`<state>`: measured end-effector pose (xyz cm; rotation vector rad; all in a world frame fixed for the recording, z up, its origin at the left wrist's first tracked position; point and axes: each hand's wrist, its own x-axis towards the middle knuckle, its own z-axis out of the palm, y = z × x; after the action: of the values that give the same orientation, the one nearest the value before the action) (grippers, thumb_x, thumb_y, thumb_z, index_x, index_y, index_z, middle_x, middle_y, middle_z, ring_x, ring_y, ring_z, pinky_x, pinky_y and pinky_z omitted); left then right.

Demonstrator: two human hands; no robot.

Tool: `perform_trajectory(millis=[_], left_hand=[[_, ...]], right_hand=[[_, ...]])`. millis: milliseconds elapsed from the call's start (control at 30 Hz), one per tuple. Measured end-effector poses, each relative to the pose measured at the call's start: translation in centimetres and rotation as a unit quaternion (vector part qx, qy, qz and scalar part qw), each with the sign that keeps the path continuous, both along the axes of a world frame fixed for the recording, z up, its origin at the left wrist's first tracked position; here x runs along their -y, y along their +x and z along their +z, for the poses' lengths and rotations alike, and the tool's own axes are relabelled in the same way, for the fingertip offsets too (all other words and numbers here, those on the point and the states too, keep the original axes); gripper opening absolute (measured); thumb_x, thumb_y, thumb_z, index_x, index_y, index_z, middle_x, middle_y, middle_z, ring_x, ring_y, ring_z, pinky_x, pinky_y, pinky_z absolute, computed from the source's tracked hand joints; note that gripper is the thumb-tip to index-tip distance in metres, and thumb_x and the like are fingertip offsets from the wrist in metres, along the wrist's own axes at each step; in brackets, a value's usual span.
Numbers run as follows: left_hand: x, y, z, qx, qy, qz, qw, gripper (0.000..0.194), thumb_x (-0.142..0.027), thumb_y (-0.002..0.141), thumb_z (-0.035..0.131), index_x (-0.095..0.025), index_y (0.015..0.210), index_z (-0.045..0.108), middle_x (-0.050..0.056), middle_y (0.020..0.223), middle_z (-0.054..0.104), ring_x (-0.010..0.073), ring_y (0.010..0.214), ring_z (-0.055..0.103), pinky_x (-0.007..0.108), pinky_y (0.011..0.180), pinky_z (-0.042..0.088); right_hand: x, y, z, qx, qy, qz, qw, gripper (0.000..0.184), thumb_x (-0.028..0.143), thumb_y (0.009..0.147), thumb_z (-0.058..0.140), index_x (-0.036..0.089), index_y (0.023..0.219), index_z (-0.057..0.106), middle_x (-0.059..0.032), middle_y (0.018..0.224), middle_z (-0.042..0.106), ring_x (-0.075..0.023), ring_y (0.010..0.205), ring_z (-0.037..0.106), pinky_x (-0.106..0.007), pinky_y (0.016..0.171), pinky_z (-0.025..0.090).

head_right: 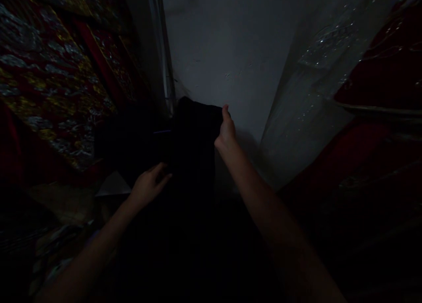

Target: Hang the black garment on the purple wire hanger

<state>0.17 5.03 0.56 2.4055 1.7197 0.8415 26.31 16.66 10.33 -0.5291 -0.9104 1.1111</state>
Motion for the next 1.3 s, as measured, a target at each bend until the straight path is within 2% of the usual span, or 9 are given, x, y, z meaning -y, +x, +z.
perform_trajectory(millis=[267,367,500,567,600,667,733,1067,1300], left_hand=[[2.4,-0.3,-4.9,0.104,-0.066,-0.097,0.988,0.017,-0.035,0.097,0.056,-0.022,0.104,0.064,0.005,0.093,0.071,0.0213,0.084,0.07,0.029,0.075,0.049],[3.9,0.4,-6.6,0.18,-0.06,-0.102,0.977,0.017,-0.033,0.099,0.052,-0.022,0.106,0.064,0.004,0.095,0.071,0.0193,0.086,0.069,0.028,0.078,0.049],[6.0,1.8,-7.5,0.252,-0.084,-0.065,0.962,0.026,-0.037,0.102,0.045,-0.021,0.108,0.064,-0.001,0.073,0.063,0.0154,0.067,0.062,0.025,0.065,0.044],[6.6,2.5,-7.5,0.278,-0.099,-0.063,0.953,0.029,-0.039,0.103,0.043,-0.02,0.105,0.065,-0.003,0.066,0.057,0.014,0.062,0.058,0.024,0.061,0.041],[6.8,2.8,-7.4,0.292,-0.102,-0.064,0.949,0.029,-0.039,0.102,0.044,-0.02,0.104,0.066,-0.003,0.066,0.056,0.0136,0.062,0.057,0.024,0.061,0.041],[7.0,3.3,-7.2,0.324,-0.102,-0.064,0.939,0.027,-0.038,0.101,0.046,-0.019,0.102,0.066,-0.002,0.069,0.058,0.0136,0.065,0.058,0.024,0.064,0.042],[7.1,3.7,-7.1,0.358,-0.102,-0.062,0.926,0.025,-0.036,0.099,0.049,-0.019,0.103,0.066,-0.002,0.071,0.061,0.0137,0.068,0.058,0.024,0.065,0.043],[8.0,4.9,-6.8,0.53,-0.17,-0.061,0.828,0.043,-0.04,0.09,0.063,-0.015,0.125,0.057,0.008,0.089,0.077,0.0082,0.044,0.05,0.023,0.047,0.04],[7.3,5.1,-7.5,0.599,-0.132,-0.026,0.79,0.036,-0.037,0.084,0.065,-0.017,0.113,0.056,0.006,0.083,0.076,0.0112,0.053,0.055,0.024,0.054,0.044]], right_hand=[[3.1,1.1,-5.5,-0.081,-0.195,0.003,0.977,0.042,0.057,0.09,0.056,0.02,0.098,0.072,-0.0097,0.097,0.076,-0.0276,0.095,0.07,-0.044,0.082,0.058],[5.2,0.5,-8.6,-0.091,-0.202,-0.101,0.97,0.031,0.045,0.083,0.062,0.022,0.103,0.07,-0.0071,0.11,0.073,-0.0204,0.089,0.067,-0.036,0.08,0.055],[12.0,-1.6,-15.3,-0.096,-0.142,-0.247,0.954,0.034,0.035,0.073,0.069,0.025,0.106,0.067,-0.0024,0.117,0.069,-0.0144,0.089,0.064,-0.029,0.08,0.05],[15.2,-3.0,-17.9,-0.013,-0.176,-0.198,0.964,0.024,0.035,0.072,0.073,0.023,0.092,0.066,-0.0006,0.091,0.07,-0.0148,0.078,0.062,-0.027,0.072,0.048],[16.3,-3.6,-18.6,0.079,-0.169,-0.09,0.978,0.025,0.034,0.072,0.076,0.022,0.091,0.067,-0.0006,0.087,0.069,-0.0157,0.077,0.062,-0.028,0.071,0.047],[17.3,-4.6,-19.0,0.249,-0.12,0.114,0.954,0.027,0.032,0.071,0.079,0.021,0.093,0.068,-0.0017,0.088,0.07,-0.0181,0.081,0.064,-0.03,0.075,0.048],[17.1,-5.2,-18.4,0.351,-0.065,0.201,0.912,0.025,0.031,0.075,0.078,0.02,0.095,0.068,-0.0033,0.094,0.07,-0.0199,0.088,0.064,-0.033,0.081,0.048],[16.8,-7.0,-18.6,0.356,-0.017,0.091,0.93,0.011,0.021,0.084,0.057,0.02,0.089,0.067,-0.0011,0.087,0.07,-0.0194,0.087,0.065,-0.031,0.082,0.047],[15.7,-7.8,-19.1,0.335,-0.015,0.063,0.94,0.01,0.026,0.086,0.059,0.021,0.085,0.067,-0.0016,0.085,0.07,-0.02,0.085,0.066,-0.031,0.08,0.049]])
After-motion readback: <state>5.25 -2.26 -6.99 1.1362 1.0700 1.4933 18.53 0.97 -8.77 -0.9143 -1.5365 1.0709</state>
